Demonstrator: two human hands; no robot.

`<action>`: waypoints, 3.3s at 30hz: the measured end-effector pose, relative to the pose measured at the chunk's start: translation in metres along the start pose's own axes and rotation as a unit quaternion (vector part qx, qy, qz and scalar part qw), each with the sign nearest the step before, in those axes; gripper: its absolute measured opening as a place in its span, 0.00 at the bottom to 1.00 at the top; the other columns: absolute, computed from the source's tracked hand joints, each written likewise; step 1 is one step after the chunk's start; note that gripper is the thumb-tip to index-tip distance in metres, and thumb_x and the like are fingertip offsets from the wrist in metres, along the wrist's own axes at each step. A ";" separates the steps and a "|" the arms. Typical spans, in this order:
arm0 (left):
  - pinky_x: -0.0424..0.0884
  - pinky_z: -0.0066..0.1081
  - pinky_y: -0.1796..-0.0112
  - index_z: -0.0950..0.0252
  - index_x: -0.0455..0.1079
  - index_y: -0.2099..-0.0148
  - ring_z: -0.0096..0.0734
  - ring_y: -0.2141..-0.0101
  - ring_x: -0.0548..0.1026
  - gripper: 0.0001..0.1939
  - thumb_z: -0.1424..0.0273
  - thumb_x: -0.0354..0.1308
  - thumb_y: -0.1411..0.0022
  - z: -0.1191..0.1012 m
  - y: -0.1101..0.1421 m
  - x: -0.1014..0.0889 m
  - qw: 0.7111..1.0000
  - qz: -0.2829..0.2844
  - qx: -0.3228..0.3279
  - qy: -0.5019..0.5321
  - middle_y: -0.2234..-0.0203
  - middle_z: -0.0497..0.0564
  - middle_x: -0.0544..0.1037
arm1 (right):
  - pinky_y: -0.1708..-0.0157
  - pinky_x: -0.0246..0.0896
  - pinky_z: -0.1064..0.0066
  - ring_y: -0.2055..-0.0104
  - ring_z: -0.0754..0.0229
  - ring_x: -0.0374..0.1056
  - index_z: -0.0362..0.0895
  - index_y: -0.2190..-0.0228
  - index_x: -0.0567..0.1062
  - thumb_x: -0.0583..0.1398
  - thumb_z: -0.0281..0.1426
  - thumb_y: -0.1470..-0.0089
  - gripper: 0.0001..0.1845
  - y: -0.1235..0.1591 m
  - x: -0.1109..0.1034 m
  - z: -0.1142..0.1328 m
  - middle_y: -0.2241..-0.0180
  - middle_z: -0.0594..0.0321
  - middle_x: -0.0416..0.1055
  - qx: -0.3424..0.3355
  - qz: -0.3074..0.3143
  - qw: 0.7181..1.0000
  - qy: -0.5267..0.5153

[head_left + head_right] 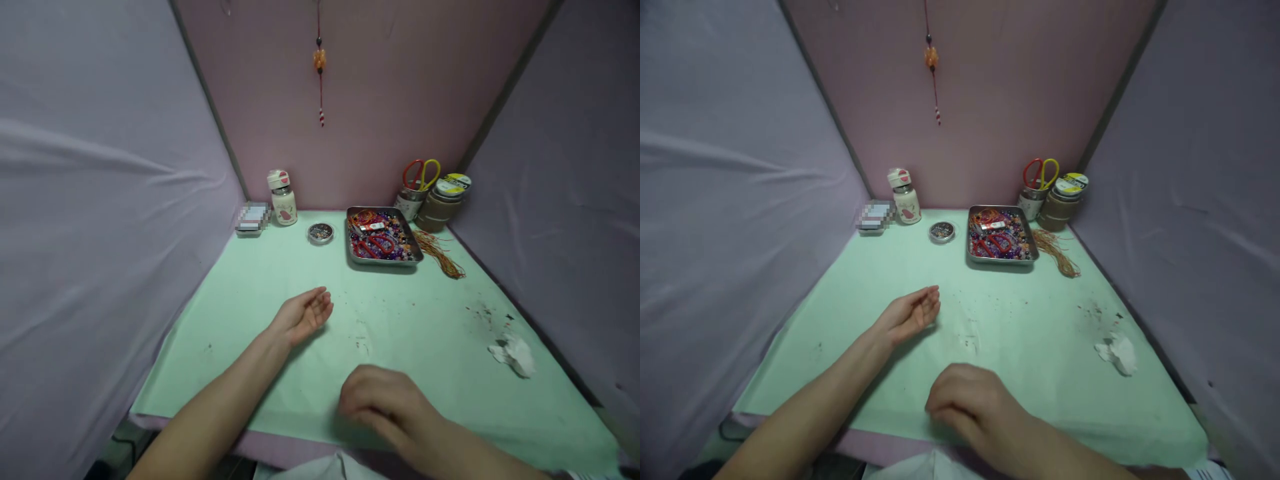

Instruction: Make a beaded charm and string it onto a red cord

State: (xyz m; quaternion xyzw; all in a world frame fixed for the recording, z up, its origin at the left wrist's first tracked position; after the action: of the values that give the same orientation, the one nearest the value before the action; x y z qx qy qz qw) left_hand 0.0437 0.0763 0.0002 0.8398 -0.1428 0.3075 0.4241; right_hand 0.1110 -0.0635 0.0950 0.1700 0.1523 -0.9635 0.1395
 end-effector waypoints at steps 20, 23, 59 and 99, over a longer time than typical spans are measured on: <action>0.69 0.33 0.49 0.72 0.75 0.65 0.28 0.64 0.77 0.05 0.75 0.59 0.42 -0.005 -0.033 0.008 0.981 0.098 0.084 -0.148 0.64 0.59 0.79 | 0.81 0.60 0.79 0.81 0.69 0.63 0.45 0.70 0.64 0.72 0.33 0.65 0.24 -0.075 -0.044 -0.159 0.82 0.71 0.68 0.327 -0.254 0.852 -0.322; 0.68 0.34 0.48 0.72 0.76 0.65 0.28 0.64 0.77 0.05 0.75 0.59 0.41 -0.006 -0.034 0.009 0.979 0.102 0.090 -0.150 0.64 0.59 0.79 | 0.81 0.61 0.79 0.80 0.69 0.63 0.45 0.71 0.64 0.72 0.33 0.64 0.24 -0.076 -0.042 -0.163 0.82 0.71 0.67 0.337 -0.253 0.840 -0.341; 0.74 0.29 0.64 0.70 0.71 0.66 0.25 0.71 0.76 0.08 0.69 0.61 0.42 -0.016 -0.041 -0.004 0.979 0.024 0.034 -0.201 0.66 0.56 0.78 | 0.78 0.47 0.73 0.78 0.69 0.56 0.39 0.72 0.77 0.68 0.42 0.57 0.18 -0.137 -0.028 -0.179 0.80 0.66 0.66 0.322 -0.048 0.846 -0.422; 0.72 0.27 0.64 0.71 0.75 0.62 0.25 0.70 0.76 0.09 0.69 0.59 0.39 -0.026 -0.044 -0.012 0.985 0.064 -0.016 -0.158 0.66 0.59 0.79 | 0.78 0.45 0.73 0.80 0.72 0.50 0.39 0.72 0.79 0.70 0.37 0.61 0.15 -0.136 -0.032 -0.185 0.80 0.66 0.67 0.325 -0.061 0.842 -0.427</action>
State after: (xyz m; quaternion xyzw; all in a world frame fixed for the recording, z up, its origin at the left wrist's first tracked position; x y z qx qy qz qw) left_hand 0.0463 0.1234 -0.0230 0.8598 -0.2667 0.1950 0.3893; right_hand 0.1493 0.1309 -0.0257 -0.2322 -0.2337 -0.9417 0.0682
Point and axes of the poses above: each hand's wrist, its own y-axis away from the middle knuckle, its own x-axis out of the palm, z = x × y, the point moved 8 cm from there along -y, towards the middle knuckle
